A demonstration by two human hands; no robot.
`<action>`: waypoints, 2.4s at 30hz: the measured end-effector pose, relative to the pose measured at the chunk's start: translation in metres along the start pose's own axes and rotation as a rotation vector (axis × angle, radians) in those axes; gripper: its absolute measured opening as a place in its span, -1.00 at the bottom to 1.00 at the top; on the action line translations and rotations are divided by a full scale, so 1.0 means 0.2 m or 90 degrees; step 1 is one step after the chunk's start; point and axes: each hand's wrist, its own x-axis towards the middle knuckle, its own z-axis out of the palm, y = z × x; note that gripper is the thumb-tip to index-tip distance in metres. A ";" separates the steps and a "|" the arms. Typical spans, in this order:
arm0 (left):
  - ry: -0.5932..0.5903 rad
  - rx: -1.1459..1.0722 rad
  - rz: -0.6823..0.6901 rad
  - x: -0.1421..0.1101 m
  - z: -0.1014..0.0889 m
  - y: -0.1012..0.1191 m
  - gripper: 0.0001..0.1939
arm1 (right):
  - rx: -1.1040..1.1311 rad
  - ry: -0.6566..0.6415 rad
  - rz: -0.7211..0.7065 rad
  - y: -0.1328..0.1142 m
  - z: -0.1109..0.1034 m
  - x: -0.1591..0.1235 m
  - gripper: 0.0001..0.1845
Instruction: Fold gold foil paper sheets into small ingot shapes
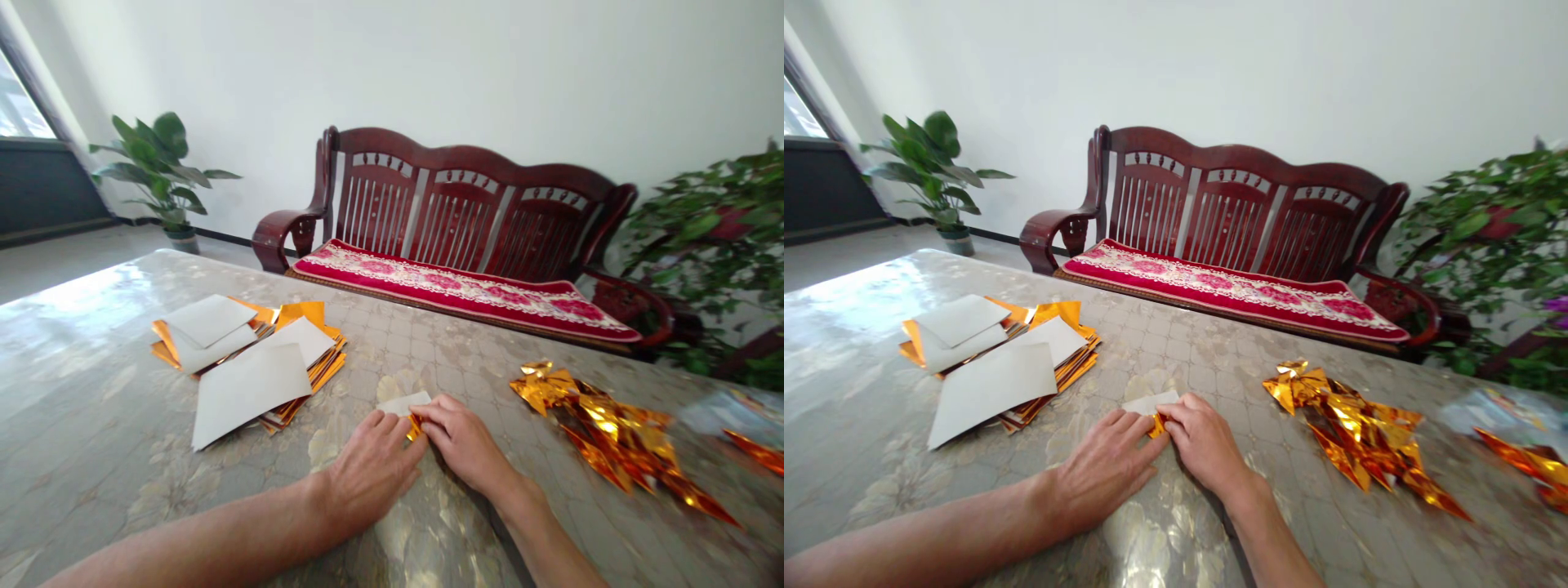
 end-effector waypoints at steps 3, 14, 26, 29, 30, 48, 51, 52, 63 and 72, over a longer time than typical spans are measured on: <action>0.005 -0.005 -0.007 0.00 0.00 0.00 -0.68 | 0.005 0.001 -0.001 0.00 0.00 0.00 -0.66; 0.027 0.016 0.002 0.00 0.04 -0.02 -0.75 | -0.001 0.071 -0.003 0.04 0.00 -0.01 -0.86; 0.036 0.046 -0.029 0.00 0.03 -0.06 -0.85 | -0.139 0.091 -0.119 -0.02 0.02 -0.02 -0.83; 0.044 0.044 -0.049 0.00 0.03 -0.04 -0.84 | -0.115 0.088 -0.135 -0.02 0.01 -0.02 -0.73; 0.044 0.043 -0.051 0.00 0.03 -0.04 -0.84 | -0.104 0.089 -0.141 -0.02 0.01 -0.02 -0.69; 0.031 0.136 0.002 0.00 0.02 -0.04 -0.65 | -0.023 0.141 -0.086 0.12 -0.01 -0.02 -0.51; 0.029 0.132 0.000 0.00 0.03 -0.04 -0.66 | -0.053 0.139 -0.100 0.11 -0.01 -0.02 -0.48; 0.027 0.130 -0.001 0.00 0.03 -0.04 -0.67 | -0.061 0.140 -0.100 0.11 -0.01 -0.02 -0.48; 0.004 0.111 0.003 0.01 0.01 -0.05 -0.70 | -0.162 0.102 -0.125 0.07 -0.02 -0.03 -0.52; 0.005 0.077 -0.006 -0.01 0.05 -0.05 -0.54 | -0.185 0.127 -0.099 0.06 -0.01 -0.03 -0.52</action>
